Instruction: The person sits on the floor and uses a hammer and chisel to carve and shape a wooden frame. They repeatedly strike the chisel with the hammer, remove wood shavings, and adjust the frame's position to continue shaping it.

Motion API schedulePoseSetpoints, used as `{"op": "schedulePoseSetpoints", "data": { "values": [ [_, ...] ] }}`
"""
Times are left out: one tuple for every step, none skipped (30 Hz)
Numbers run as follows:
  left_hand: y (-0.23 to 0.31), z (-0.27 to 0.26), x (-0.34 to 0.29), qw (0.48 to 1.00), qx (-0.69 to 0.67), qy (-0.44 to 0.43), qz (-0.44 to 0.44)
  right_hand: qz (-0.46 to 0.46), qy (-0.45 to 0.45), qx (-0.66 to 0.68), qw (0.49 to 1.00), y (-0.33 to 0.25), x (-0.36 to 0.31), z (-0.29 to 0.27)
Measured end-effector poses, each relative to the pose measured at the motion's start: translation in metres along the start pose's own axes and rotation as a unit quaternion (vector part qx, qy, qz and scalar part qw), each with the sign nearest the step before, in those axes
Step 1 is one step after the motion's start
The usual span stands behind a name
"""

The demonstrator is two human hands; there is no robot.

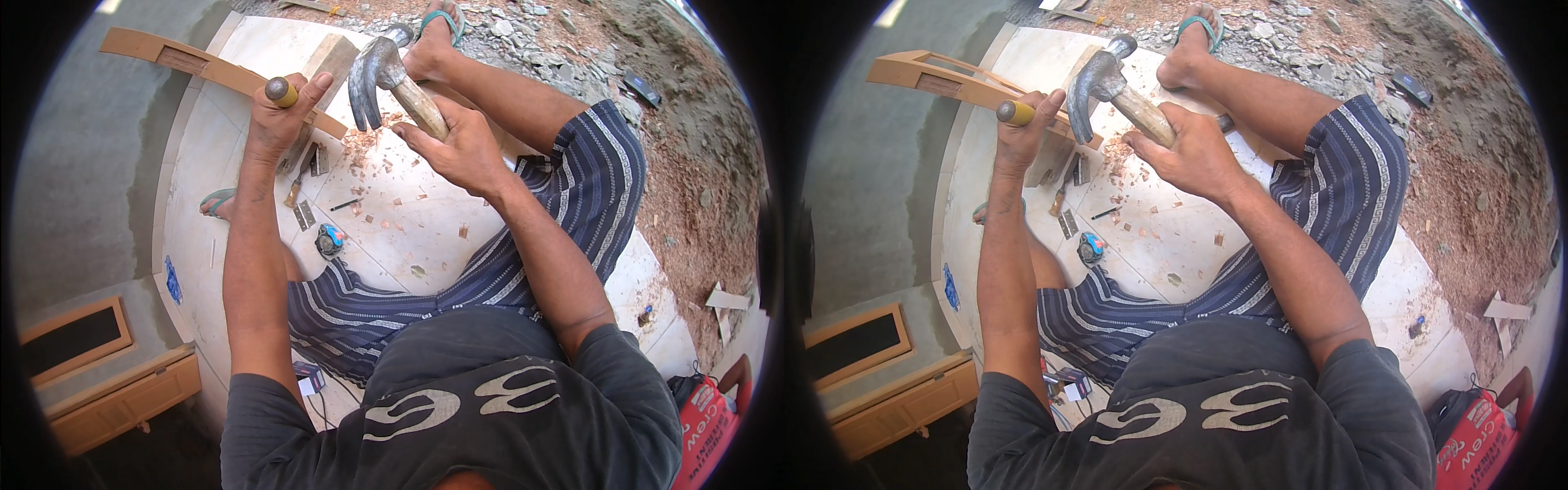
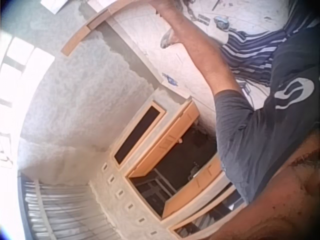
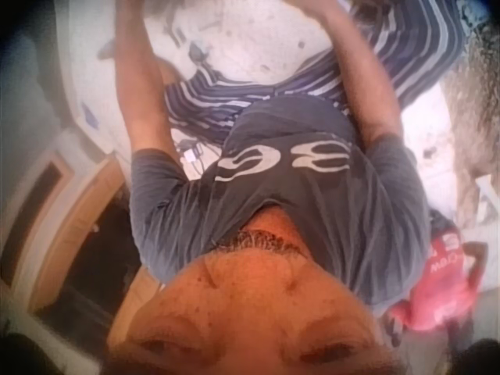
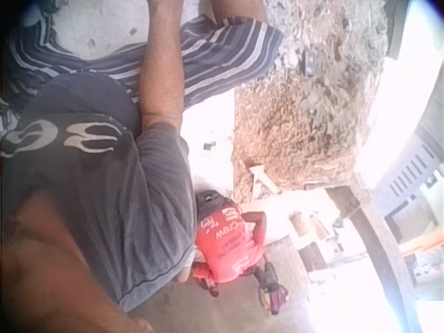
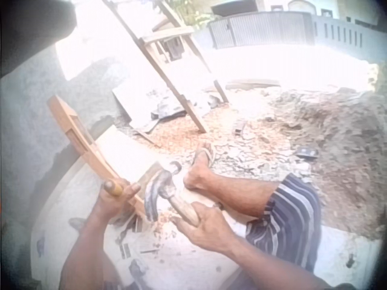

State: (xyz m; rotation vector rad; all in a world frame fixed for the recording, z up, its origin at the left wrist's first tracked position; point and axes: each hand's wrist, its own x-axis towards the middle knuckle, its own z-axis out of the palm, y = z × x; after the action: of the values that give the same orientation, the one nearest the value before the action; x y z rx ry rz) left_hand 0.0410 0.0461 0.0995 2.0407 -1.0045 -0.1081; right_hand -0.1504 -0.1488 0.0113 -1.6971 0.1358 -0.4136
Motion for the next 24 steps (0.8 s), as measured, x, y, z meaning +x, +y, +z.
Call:
{"op": "schedulePoseSetpoints", "data": {
  "values": [
    [-0.001, -0.001, 0.000, 1.000, 0.010, -0.007, -0.001, 0.000, 0.001, 0.004, 1.000, -0.004, 0.000, 0.000],
    [-0.003, -0.002, 0.000, 1.000, 0.008, -0.010, 0.000, 0.000, 0.001, 0.008, 1.000, -0.008, 0.000, 0.000],
    [-0.004, -0.004, 0.001, 1.000, 0.006, -0.012, 0.001, -0.009, 0.003, -0.007, 1.000, -0.012, 0.001, -0.001],
    [-0.004, -0.004, 0.003, 1.000, 0.004, -0.016, 0.002, -0.018, 0.006, -0.021, 1.000, -0.017, 0.003, -0.002],
    [-0.004, -0.003, 0.003, 1.000, 0.001, -0.017, -0.002, -0.026, 0.008, -0.036, 0.999, -0.023, 0.004, -0.004],
    [-0.003, -0.001, 0.004, 1.000, -0.003, -0.019, -0.006, -0.044, 0.021, -0.024, 0.998, -0.032, 0.006, -0.005],
    [-0.004, 0.002, 0.005, 1.000, -0.007, -0.022, -0.011, -0.060, 0.034, -0.013, 0.998, -0.044, 0.007, -0.007],
    [-0.006, 0.002, 0.006, 0.999, 0.029, -0.032, 0.006, -0.074, 0.047, -0.001, 0.996, -0.056, 0.008, -0.007],
    [-0.009, -0.001, 0.008, 0.997, 0.065, -0.042, 0.024, -0.128, 0.076, -0.001, 0.989, -0.068, 0.011, -0.006],
    [-0.013, -0.002, 0.011, 0.993, 0.098, -0.053, 0.042, -0.181, 0.104, -0.003, 0.978, -0.081, 0.013, -0.005],
    [-0.022, -0.004, 0.010, 0.989, 0.094, -0.028, 0.109, -0.238, 0.130, -0.002, 0.963, -0.090, 0.015, -0.001],
    [-0.036, -0.003, 0.007, 0.981, 0.089, -0.004, 0.175, -0.242, 0.125, -0.007, 0.962, -0.090, 0.017, 0.008],
    [-0.035, -0.002, 0.012, 0.986, 0.075, -0.022, 0.146, -0.243, 0.130, -0.020, 0.961, -0.082, 0.021, 0.013],
    [-0.031, -0.006, 0.013, 0.991, 0.068, -0.036, 0.113, -0.248, 0.131, -0.028, 0.959, -0.077, 0.026, 0.016],
    [-0.027, -0.010, 0.012, 0.994, 0.061, -0.049, 0.079, -0.207, 0.072, -0.080, 0.973, -0.074, 0.031, 0.015],
    [-0.034, -0.016, 0.002, 0.996, 0.041, -0.049, 0.062, -0.168, 0.003, -0.123, 0.978, -0.073, 0.038, 0.017],
    [-0.040, -0.017, -0.003, 0.997, 0.012, -0.056, 0.048, -0.122, -0.059, -0.173, 0.976, -0.077, 0.040, 0.015],
    [-0.045, -0.024, -0.004, 0.997, 0.042, -0.057, 0.039, -0.116, -0.060, -0.187, 0.974, -0.084, 0.039, 0.012],
    [-0.038, -0.019, -0.002, 0.998, 0.012, -0.039, 0.038, -0.126, -0.040, -0.181, 0.975, -0.090, 0.037, 0.007],
    [-0.021, -0.011, 0.001, 0.999, -0.020, -0.023, 0.036, -0.135, -0.018, -0.176, 0.975, -0.096, 0.034, 0.003],
    [-0.013, -0.005, 0.003, 0.998, -0.051, -0.006, 0.033, -0.144, 0.002, -0.170, 0.975, -0.097, 0.032, 0.001],
    [-0.026, -0.013, 0.007, 0.996, -0.053, -0.038, 0.064, -0.151, 0.023, -0.139, 0.978, -0.099, 0.030, 0.006],
    [-0.036, -0.018, 0.007, 0.997, -0.052, -0.031, 0.047, -0.158, 0.045, -0.107, 0.981, -0.101, 0.029, 0.012],
    [-0.045, -0.021, 0.006, 0.998, -0.050, -0.023, 0.031, -0.164, 0.067, -0.074, 0.981, -0.100, 0.027, 0.018]
  ]
}}
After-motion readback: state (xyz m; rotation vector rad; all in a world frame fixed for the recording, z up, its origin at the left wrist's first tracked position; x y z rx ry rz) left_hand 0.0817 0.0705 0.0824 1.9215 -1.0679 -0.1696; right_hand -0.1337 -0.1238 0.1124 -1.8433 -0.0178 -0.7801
